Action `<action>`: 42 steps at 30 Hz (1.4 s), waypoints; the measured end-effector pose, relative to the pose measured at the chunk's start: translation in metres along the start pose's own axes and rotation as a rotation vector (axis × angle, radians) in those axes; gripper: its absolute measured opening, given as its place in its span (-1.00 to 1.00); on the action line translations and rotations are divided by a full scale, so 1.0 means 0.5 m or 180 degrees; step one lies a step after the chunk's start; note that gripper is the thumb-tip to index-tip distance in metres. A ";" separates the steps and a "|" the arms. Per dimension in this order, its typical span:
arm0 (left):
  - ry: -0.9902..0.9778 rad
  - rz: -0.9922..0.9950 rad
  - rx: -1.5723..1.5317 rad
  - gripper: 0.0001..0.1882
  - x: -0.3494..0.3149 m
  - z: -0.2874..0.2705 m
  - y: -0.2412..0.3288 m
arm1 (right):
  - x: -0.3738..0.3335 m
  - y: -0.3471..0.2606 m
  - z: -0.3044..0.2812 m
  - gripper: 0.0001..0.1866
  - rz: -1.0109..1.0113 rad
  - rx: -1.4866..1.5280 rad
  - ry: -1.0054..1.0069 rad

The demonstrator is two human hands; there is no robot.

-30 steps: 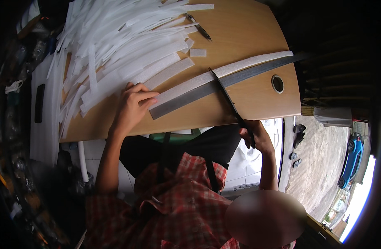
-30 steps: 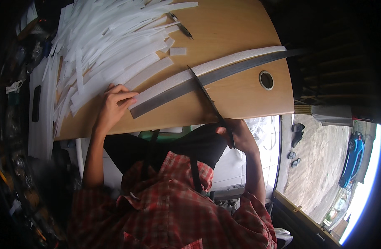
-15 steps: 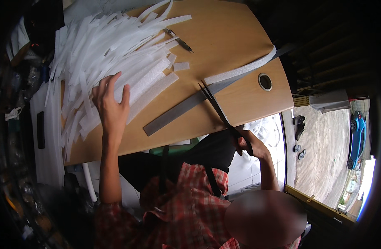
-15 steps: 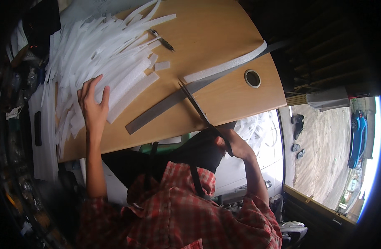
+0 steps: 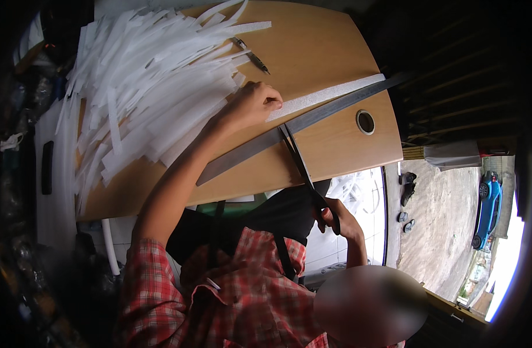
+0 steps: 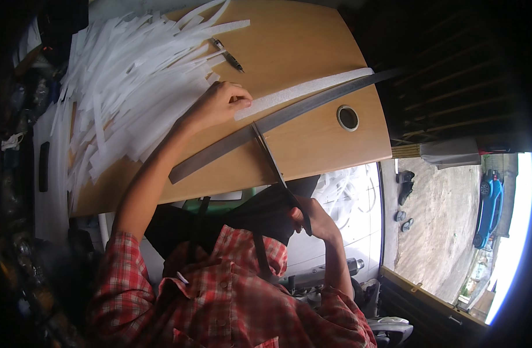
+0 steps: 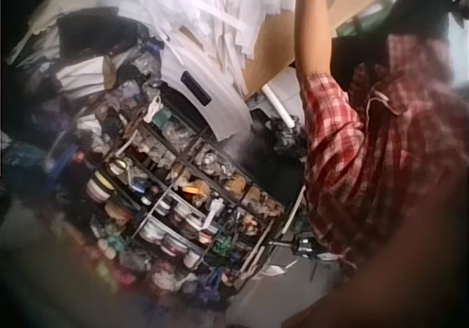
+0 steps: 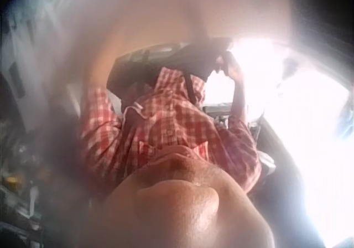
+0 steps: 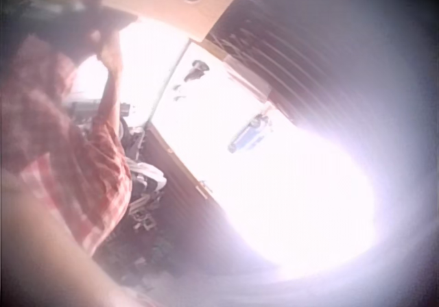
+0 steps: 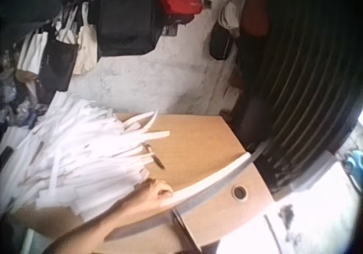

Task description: The person sits at a low table and repeatedly cuts long white fabric strips into shorter pieces using shears. The cut pieces accumulate on the table as the person continues cutting.

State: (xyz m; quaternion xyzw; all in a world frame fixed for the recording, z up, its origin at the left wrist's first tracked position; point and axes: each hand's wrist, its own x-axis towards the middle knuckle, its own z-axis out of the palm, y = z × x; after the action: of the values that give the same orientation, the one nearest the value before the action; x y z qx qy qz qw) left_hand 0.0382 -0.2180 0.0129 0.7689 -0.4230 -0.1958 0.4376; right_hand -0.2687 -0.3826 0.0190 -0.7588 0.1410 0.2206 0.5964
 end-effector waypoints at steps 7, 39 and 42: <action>0.0429 -0.0539 0.0037 -0.84 -0.151 -0.046 0.005 | 0.027 -0.024 -0.016 -0.05 -0.0188 -0.0196 -0.0306; 0.0904 -0.0460 0.0683 -0.90 -0.344 -0.078 -0.025 | 0.066 -0.058 -0.017 -0.16 -0.0273 0.0022 0.0028; 0.0887 -0.0400 0.0604 -0.90 -0.348 -0.076 -0.032 | 0.067 -0.065 -0.014 -0.18 -0.0262 0.0031 0.0054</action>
State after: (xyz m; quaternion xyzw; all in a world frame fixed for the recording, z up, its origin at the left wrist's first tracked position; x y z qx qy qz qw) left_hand -0.0270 -0.0513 0.0081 0.8514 -0.3260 -0.0736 0.4043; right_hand -0.2233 -0.3794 0.0309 -0.7629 0.1158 0.1887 0.6074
